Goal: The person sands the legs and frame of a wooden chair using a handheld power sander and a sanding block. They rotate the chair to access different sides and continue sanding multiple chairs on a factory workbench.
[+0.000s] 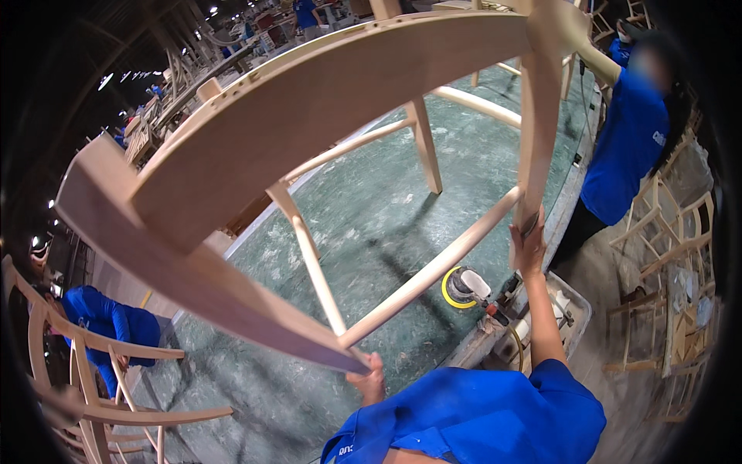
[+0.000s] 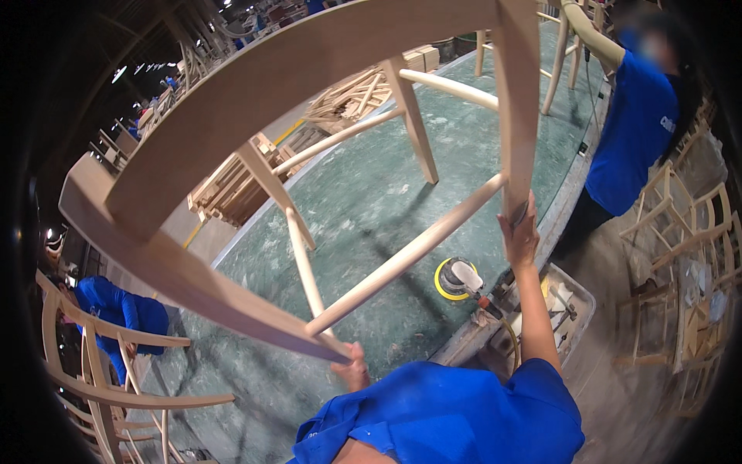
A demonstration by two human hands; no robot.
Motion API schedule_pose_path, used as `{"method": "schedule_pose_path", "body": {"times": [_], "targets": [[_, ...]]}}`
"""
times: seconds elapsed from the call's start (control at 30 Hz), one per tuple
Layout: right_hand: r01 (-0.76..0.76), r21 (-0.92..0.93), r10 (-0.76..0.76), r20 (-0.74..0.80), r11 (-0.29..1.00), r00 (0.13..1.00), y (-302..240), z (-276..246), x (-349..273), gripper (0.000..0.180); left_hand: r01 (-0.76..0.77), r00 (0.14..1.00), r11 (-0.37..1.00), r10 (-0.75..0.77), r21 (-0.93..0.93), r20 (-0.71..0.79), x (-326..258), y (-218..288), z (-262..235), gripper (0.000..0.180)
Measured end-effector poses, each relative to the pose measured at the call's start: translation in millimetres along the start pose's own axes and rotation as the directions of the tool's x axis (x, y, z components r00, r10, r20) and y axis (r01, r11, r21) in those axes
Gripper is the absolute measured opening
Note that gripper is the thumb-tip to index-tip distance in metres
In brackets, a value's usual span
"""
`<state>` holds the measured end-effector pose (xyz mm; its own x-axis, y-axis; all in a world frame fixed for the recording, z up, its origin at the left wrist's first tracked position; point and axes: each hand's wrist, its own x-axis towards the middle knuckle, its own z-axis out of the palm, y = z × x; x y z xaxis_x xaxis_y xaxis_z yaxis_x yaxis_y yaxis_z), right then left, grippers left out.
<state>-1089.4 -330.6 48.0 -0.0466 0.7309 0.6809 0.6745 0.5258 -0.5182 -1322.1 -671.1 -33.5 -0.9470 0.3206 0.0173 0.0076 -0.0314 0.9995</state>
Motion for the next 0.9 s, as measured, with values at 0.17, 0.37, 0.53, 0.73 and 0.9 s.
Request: {"method": "schedule_pose_path", "body": {"times": [0.17,0.37,0.53,0.73,0.9], "targets": [[-0.039,-0.177,0.034,-0.03,0.983,0.999,11.7,-13.8,14.3,0.06,-0.154,0.915,0.977,0.085,0.147,0.396,17.6,3.5,82.3,0.023],[-0.156,-0.116,0.174,0.165,0.981,0.971,4.2,-63.8,-33.5,0.048,-0.262,0.842,0.938,0.108,0.225,0.528,64.8,5.7,193.7,0.038],[-0.232,-0.097,0.245,0.156,0.968,0.957,19.6,-77.3,-77.2,0.046,-0.326,0.73,0.892,0.029,0.312,0.682,108.3,5.1,269.6,0.056],[-0.216,-0.051,0.22,0.344,0.975,0.913,1.0,-53.8,-89.2,0.044,-0.419,0.54,0.828,-0.103,0.372,0.836,110.8,2.6,263.0,0.077],[-0.144,-0.075,0.162,0.464,0.987,0.871,-14.0,-33.0,-101.9,0.046,-0.394,0.67,0.847,-0.003,0.358,0.742,89.4,-25.3,171.3,0.055]]}}
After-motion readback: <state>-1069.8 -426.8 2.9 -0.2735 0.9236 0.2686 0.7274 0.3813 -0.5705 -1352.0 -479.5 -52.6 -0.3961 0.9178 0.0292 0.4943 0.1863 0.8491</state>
